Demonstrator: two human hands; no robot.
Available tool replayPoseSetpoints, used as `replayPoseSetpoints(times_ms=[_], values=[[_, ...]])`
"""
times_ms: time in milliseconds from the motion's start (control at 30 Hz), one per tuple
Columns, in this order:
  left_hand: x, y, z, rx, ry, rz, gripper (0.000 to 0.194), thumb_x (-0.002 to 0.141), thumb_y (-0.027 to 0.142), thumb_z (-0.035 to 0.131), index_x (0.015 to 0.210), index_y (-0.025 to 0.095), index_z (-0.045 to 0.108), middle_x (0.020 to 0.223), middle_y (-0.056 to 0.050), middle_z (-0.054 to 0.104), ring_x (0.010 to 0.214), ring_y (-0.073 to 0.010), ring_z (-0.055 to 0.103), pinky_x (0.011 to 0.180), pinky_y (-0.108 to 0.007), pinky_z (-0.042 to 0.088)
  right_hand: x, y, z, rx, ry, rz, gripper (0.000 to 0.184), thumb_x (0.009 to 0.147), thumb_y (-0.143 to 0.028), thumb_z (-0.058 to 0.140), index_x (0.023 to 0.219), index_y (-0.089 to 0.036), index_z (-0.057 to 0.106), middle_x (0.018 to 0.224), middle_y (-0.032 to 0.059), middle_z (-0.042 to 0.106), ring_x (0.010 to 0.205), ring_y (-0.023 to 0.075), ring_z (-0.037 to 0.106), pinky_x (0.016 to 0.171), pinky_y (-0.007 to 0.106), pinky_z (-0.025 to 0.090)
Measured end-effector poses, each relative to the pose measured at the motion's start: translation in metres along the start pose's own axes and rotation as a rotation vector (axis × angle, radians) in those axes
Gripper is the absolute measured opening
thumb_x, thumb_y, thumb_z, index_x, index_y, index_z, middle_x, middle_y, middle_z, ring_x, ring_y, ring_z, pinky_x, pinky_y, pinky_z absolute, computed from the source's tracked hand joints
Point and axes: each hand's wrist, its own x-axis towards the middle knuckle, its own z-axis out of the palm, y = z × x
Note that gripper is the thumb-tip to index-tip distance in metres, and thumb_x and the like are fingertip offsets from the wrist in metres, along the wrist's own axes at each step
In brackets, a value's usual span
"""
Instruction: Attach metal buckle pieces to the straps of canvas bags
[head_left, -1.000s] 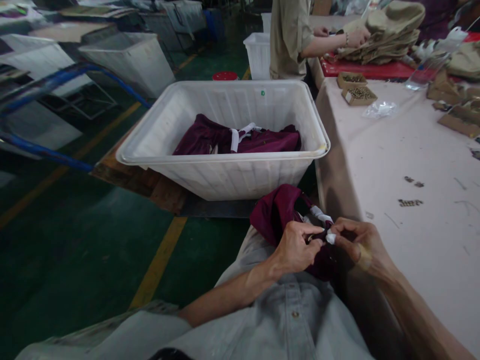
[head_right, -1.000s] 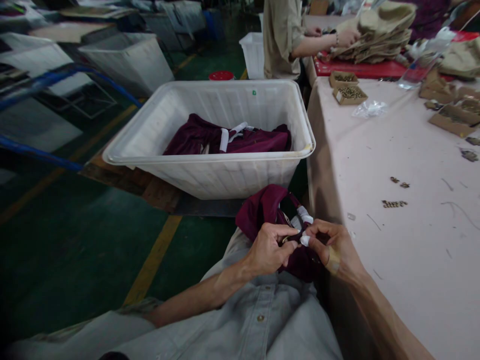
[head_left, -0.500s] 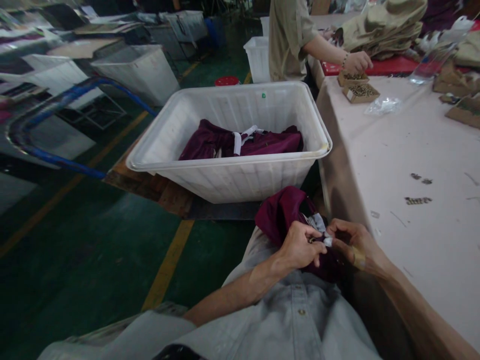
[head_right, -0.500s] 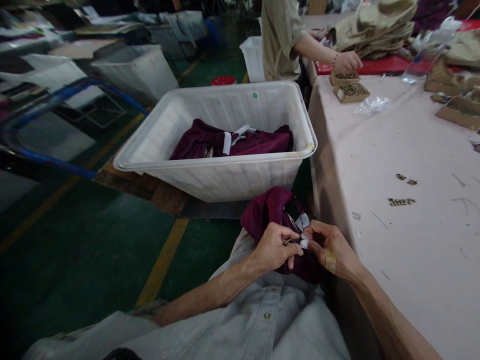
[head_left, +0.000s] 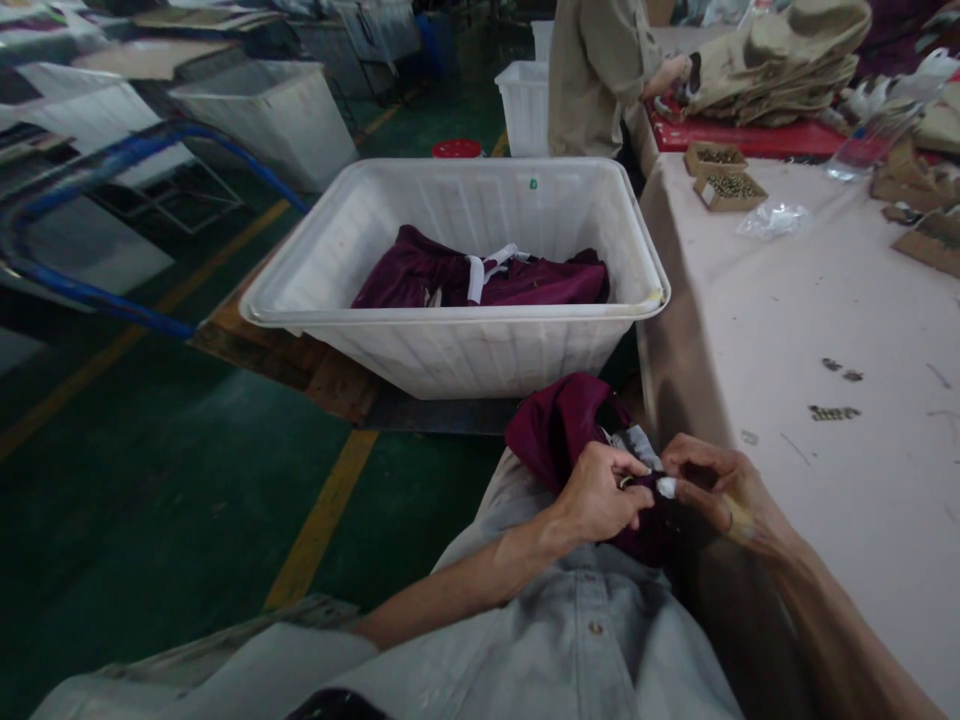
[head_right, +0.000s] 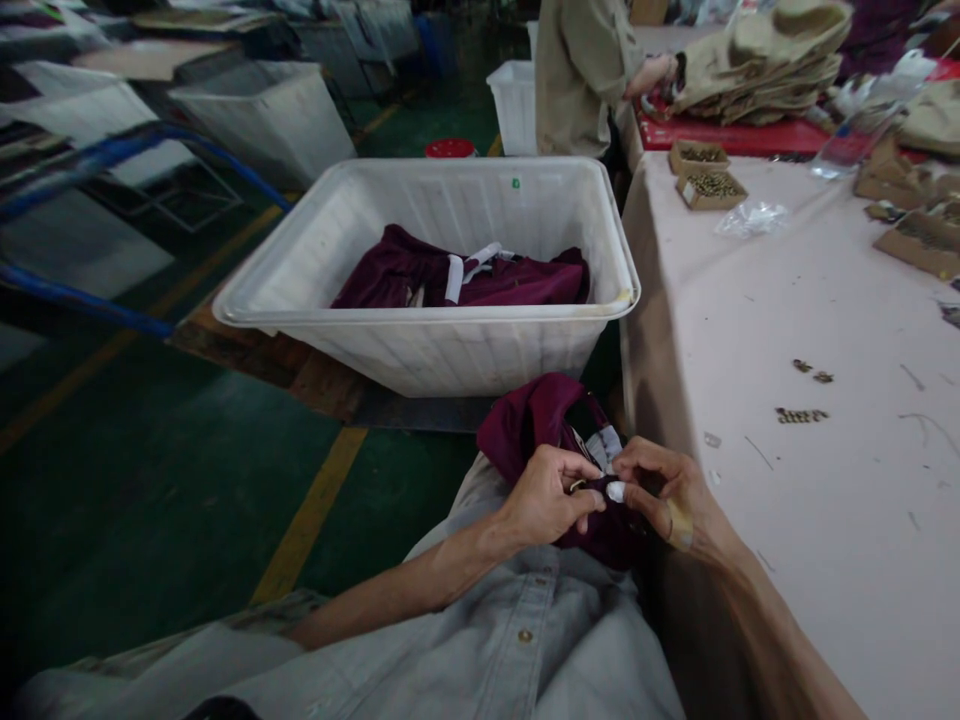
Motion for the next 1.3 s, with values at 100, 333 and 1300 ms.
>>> replayPoseSetpoints(times_ms=[100, 333, 1300], values=[[-0.003, 0.005, -0.001, 0.223, 0.015, 0.071, 0.024, 0.078, 0.02, 0.069, 0.099, 0.01, 0.078, 0.063, -0.003, 0.069, 0.053, -0.0138, 0.063, 0.05, -0.021, 0.045, 0.002, -0.004, -0.007, -0.03, -0.108, -0.029, 0.024, 0.092, -0.039, 0.071, 0.107, -0.02, 0.071, 0.109, 0.0067, 0.065, 0.1, 0.0221, 0.061, 0.086, 0.033, 0.045], [-0.006, 0.013, 0.0, 0.641, 0.019, 0.156, 0.027, 0.081, 0.021, 0.065, 0.103, 0.017, 0.078, 0.078, -0.005, 0.074, 0.072, -0.0193, 0.068, 0.074, -0.031, 0.054, -0.002, -0.01, -0.012, -0.175, -0.263, 0.036, 0.015, 0.095, -0.032, 0.063, 0.101, -0.018, 0.064, 0.093, 0.0048, 0.066, 0.084, 0.02, 0.062, 0.075, 0.032, 0.045], [-0.006, -0.007, -0.024, 0.59, 0.079, 0.052, 0.019, 0.074, 0.024, 0.068, 0.092, 0.018, 0.074, 0.088, -0.003, 0.07, 0.088, -0.0209, 0.062, 0.083, -0.029, 0.047, 0.008, -0.009, 0.011, -0.105, -0.147, 0.166, 0.024, 0.074, -0.027, 0.062, 0.096, -0.017, 0.066, 0.093, 0.0052, 0.065, 0.086, 0.0211, 0.057, 0.078, 0.03, 0.045]])
